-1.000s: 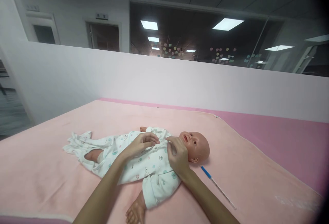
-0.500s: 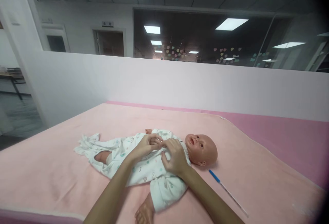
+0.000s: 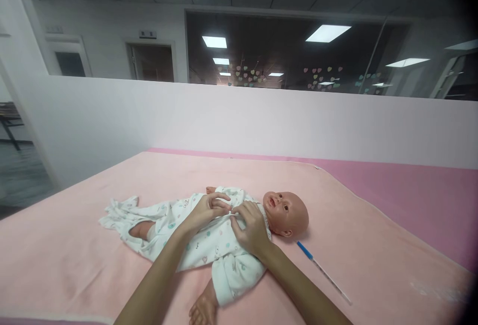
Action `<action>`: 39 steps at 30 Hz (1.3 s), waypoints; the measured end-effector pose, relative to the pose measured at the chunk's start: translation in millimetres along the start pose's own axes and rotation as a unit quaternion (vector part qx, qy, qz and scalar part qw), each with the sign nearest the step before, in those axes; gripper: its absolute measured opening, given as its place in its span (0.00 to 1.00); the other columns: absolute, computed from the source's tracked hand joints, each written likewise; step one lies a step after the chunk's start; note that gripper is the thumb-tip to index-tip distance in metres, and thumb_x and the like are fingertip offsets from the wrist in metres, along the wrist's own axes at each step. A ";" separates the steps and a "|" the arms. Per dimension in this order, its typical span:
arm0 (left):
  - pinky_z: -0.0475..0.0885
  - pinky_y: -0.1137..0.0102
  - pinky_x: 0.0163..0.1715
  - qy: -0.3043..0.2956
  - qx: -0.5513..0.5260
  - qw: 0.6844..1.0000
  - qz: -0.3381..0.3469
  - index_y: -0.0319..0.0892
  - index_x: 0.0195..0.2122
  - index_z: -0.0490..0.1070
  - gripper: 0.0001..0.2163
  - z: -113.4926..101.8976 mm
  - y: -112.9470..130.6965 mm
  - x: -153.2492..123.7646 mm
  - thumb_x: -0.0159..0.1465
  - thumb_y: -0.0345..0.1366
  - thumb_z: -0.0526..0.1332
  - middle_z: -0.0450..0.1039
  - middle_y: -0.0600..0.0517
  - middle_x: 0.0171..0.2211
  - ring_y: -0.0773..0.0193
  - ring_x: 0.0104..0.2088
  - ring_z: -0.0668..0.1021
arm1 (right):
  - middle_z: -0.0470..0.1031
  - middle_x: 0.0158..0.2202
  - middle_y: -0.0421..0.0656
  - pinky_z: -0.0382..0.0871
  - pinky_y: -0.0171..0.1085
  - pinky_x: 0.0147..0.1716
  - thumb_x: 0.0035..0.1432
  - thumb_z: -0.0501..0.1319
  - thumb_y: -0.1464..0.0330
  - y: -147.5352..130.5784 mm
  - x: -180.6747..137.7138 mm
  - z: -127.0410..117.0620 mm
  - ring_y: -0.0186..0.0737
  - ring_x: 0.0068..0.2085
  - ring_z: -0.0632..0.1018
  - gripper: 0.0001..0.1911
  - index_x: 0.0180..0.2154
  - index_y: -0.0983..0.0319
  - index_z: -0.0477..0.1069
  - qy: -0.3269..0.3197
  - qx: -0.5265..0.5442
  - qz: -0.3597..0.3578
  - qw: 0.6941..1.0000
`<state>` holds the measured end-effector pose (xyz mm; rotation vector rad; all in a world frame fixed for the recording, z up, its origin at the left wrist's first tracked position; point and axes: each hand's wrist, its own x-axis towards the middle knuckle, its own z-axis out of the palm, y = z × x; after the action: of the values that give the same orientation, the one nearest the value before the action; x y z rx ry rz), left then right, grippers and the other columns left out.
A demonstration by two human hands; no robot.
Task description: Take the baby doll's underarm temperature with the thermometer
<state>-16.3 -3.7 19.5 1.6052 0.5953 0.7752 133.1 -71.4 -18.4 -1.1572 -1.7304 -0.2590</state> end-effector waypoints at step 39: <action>0.67 0.70 0.40 -0.005 0.019 0.999 -0.035 0.40 0.39 0.72 0.16 -1.0 5.1 -4.6 0.49 0.37 0.66 0.74 0.47 0.37 0.62 0.39 0.74 | 0.70 0.31 0.42 0.59 0.38 0.36 0.56 0.53 0.71 -0.8 0.2 0.3 0.39 0.35 0.68 0.05 0.33 0.61 0.67 0.000 -0.012 0.012 1.000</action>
<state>-20.3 -7.3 23.9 1.6128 0.6584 0.7063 132.3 -71.5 -18.1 -1.1939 -1.7173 -0.2656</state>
